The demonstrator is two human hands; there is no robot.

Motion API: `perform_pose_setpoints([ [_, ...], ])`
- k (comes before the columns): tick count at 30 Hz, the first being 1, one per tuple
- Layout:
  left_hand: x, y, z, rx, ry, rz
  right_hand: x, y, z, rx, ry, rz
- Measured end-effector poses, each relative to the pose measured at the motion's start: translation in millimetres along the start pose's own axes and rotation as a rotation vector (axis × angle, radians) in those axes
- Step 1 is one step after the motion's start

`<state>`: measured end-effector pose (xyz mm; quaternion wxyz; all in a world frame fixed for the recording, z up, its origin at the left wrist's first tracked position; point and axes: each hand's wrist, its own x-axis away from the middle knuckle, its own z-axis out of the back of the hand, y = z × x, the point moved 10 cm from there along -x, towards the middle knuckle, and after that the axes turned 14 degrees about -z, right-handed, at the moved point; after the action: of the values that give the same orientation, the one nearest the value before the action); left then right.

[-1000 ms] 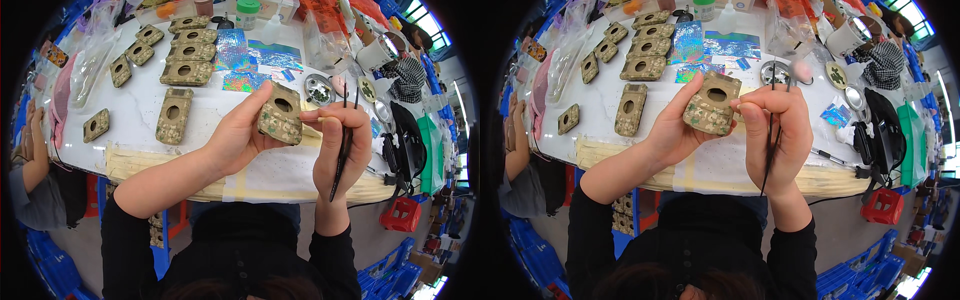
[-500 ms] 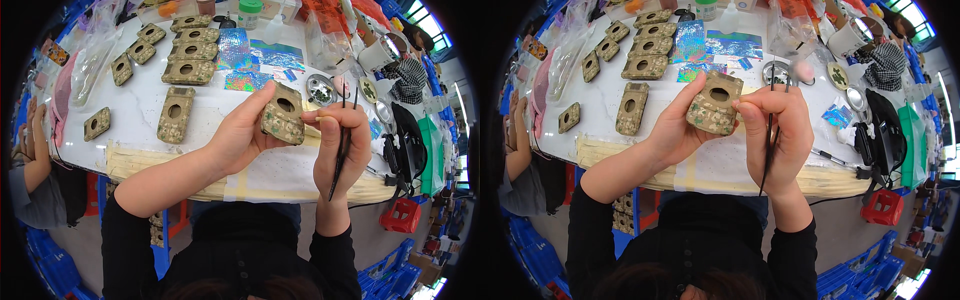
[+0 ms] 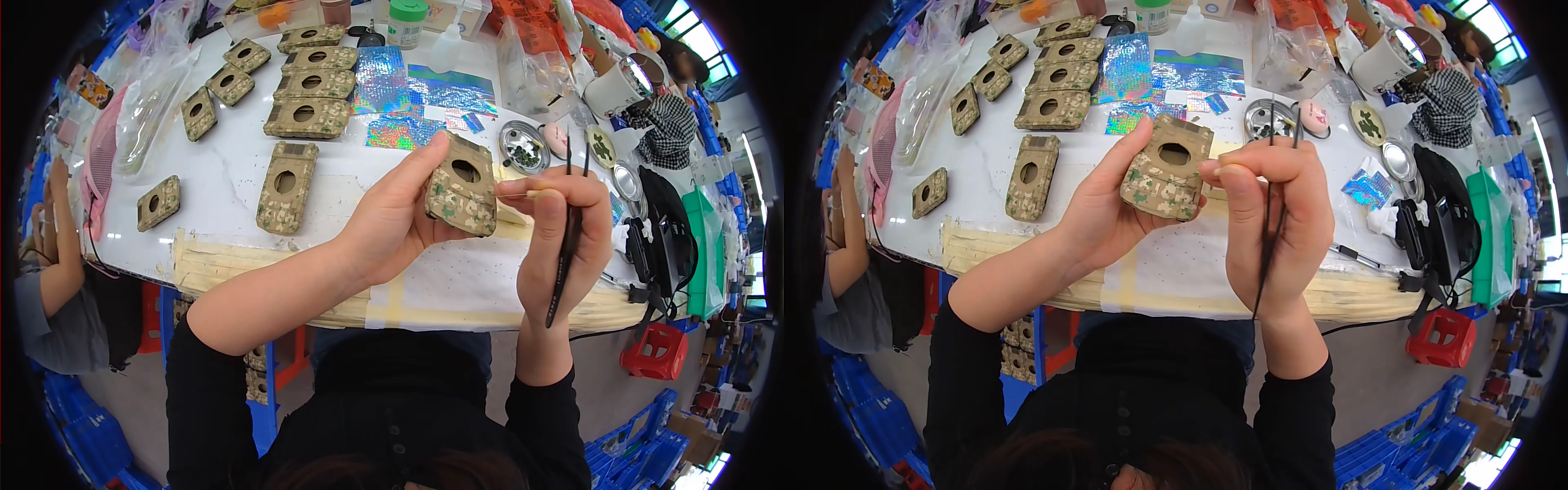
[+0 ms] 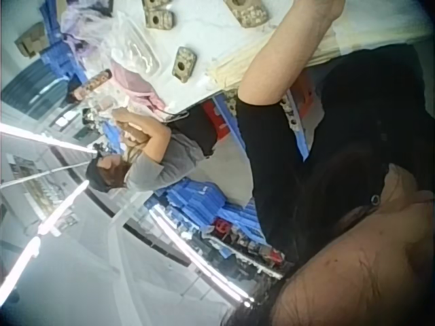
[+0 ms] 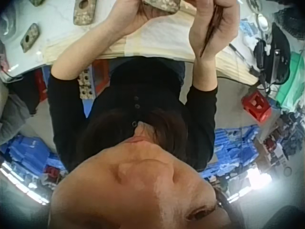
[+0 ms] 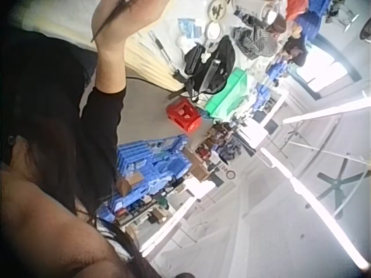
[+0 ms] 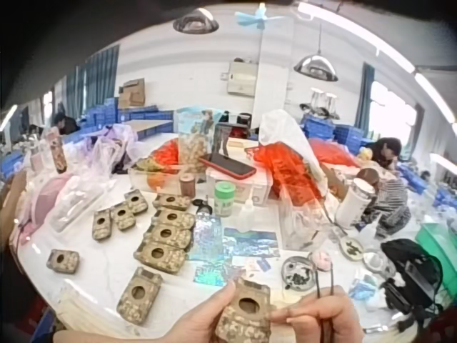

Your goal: Detailing and assembling small model tank parts using tweezers and a pen.

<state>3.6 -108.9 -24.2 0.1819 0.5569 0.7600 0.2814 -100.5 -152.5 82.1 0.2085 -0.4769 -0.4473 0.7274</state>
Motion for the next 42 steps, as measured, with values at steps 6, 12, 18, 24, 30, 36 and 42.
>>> perform_pose_setpoints([
  [6,-1,3,1,0.012,0.012,-0.022,4,13,47,0.107,0.212,-0.085],
  [12,-6,10,9,-0.040,0.024,-0.077,5,8,33,0.696,0.171,0.167],
  [18,-10,13,12,-0.024,0.038,-0.104,3,21,18,0.807,0.036,0.168],
  [24,-10,14,13,-0.049,0.025,-0.116,9,25,53,0.624,0.059,-0.007],
  [30,-9,13,10,-0.013,-0.002,-0.108,39,47,87,0.323,0.010,-0.318],
  [36,-9,11,9,0.020,0.002,-0.089,57,89,86,0.148,-0.201,-0.518],
  [42,-10,7,13,0.077,-0.001,-0.061,53,108,73,-0.125,-0.131,-0.708],
])
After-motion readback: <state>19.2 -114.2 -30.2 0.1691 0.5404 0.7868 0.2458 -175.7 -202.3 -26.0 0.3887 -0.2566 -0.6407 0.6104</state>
